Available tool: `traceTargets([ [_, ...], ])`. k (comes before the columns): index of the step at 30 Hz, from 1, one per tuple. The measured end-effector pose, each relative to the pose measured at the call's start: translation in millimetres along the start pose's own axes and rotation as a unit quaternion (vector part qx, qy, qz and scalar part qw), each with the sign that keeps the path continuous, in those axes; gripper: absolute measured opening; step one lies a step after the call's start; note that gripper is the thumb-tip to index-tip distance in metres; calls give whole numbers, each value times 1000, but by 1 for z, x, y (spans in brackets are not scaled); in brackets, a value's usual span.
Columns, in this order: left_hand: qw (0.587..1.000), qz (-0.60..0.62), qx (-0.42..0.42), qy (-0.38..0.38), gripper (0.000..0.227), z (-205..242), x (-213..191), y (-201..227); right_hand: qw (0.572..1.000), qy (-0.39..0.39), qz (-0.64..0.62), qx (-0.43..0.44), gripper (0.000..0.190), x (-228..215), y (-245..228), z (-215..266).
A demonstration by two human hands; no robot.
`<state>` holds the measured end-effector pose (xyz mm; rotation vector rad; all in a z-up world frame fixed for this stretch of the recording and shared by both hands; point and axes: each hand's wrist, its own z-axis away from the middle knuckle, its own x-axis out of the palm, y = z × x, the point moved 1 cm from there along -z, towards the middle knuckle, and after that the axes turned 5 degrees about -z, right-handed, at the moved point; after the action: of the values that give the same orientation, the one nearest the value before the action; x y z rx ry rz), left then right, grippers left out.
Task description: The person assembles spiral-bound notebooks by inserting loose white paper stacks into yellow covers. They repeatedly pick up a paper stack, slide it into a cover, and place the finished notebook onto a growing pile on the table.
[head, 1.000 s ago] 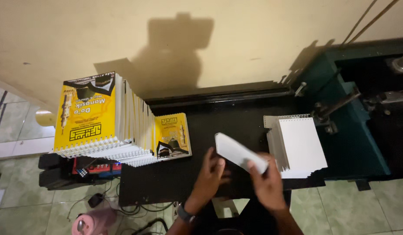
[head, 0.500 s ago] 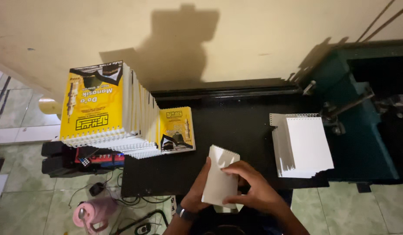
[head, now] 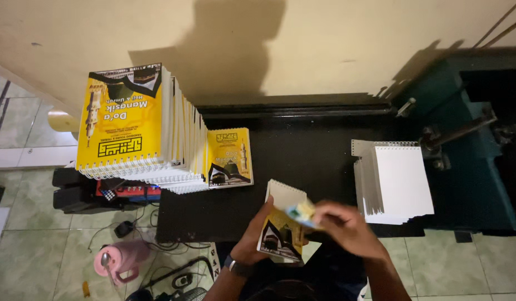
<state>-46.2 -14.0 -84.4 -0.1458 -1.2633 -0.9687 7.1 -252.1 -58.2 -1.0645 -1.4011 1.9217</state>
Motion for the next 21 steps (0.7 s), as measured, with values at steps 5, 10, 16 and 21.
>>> traceTargets([
  [5,998,58,-1,24,68,5,-5,-8,910,370,133,-134,33,11,-39,-18],
  [10,996,83,-38,-21,67,8,-12,-21,766,462,362,-262,38,34,-40,-21],
  [16,904,-327,245,-122,42,20,-63,-37,992,96,84,-7,43,39,-54,-22],
  [21,962,-245,-24,-116,89,42,-22,-3,998,-64,-11,-10,21,25,-65,-21],
])
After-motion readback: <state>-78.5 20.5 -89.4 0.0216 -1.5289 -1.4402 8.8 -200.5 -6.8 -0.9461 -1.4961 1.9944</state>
